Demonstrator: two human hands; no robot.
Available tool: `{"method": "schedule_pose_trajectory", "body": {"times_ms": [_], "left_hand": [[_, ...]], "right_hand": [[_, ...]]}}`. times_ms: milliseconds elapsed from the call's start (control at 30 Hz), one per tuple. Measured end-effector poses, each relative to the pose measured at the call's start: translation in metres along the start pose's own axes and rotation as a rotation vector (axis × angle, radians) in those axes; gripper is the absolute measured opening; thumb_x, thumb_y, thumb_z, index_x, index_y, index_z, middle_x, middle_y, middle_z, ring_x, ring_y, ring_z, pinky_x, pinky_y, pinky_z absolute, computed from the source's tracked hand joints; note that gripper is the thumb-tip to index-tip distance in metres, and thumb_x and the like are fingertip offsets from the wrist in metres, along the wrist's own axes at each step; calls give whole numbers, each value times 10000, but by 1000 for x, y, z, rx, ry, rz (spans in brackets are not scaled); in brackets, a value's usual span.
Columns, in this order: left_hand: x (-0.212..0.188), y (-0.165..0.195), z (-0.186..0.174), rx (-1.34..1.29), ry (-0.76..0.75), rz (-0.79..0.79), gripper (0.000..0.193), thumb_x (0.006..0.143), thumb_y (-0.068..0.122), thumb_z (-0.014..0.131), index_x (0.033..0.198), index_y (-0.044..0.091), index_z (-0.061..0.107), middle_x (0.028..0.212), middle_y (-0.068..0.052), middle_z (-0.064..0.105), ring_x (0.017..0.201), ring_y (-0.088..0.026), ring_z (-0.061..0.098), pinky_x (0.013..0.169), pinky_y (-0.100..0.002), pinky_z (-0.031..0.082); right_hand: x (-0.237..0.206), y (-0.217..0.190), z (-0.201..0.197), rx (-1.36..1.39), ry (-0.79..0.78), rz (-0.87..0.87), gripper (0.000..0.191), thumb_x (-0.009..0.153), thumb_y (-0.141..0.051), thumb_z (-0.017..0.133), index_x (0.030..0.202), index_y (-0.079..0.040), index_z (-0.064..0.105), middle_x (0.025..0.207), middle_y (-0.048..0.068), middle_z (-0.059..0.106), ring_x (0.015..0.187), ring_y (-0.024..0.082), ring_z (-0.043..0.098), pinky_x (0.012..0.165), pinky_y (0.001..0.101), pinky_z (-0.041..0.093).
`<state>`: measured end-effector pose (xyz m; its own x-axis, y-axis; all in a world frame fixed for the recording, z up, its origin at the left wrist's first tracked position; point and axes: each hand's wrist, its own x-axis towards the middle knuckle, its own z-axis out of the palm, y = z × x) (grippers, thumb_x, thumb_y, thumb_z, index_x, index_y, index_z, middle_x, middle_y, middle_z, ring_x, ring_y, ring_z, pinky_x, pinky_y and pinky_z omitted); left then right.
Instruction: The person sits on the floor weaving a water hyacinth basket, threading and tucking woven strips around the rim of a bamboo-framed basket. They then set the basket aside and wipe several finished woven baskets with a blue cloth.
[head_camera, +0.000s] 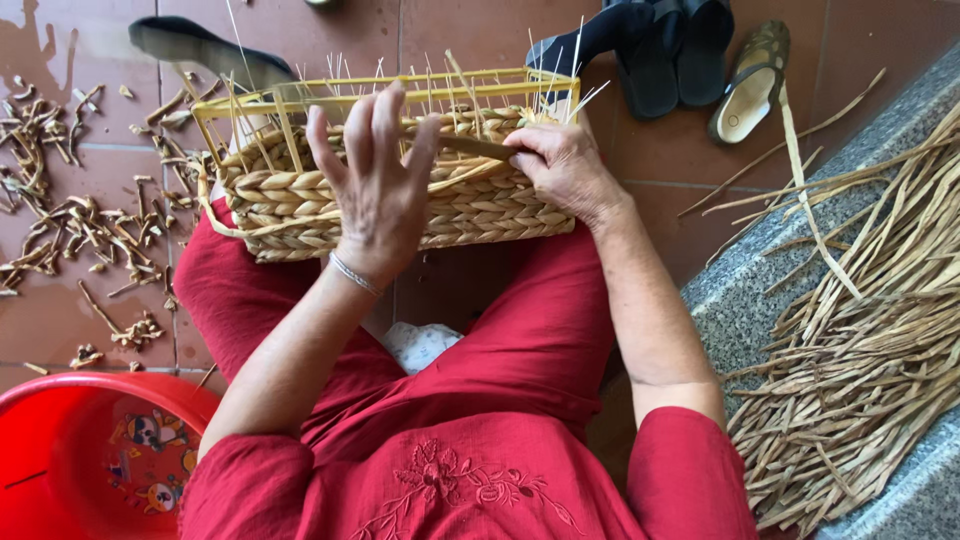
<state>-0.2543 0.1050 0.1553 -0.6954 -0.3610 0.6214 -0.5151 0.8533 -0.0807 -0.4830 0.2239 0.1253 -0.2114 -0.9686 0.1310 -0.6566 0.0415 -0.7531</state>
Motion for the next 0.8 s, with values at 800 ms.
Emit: {"method": "schedule_pose_trajectory", "body": {"times_ms": [800], "left_hand": [[-33, 47, 80, -1850, -627, -1412, 314, 956, 253, 557, 976, -6, 733, 829, -111, 777, 741, -174, 763, 662, -281, 620]], "right_hand": [[1, -1, 22, -122, 143, 29, 130, 929, -7, 675, 1033, -79, 705, 935, 106, 694, 899, 293, 697, 769, 408, 546]]}}
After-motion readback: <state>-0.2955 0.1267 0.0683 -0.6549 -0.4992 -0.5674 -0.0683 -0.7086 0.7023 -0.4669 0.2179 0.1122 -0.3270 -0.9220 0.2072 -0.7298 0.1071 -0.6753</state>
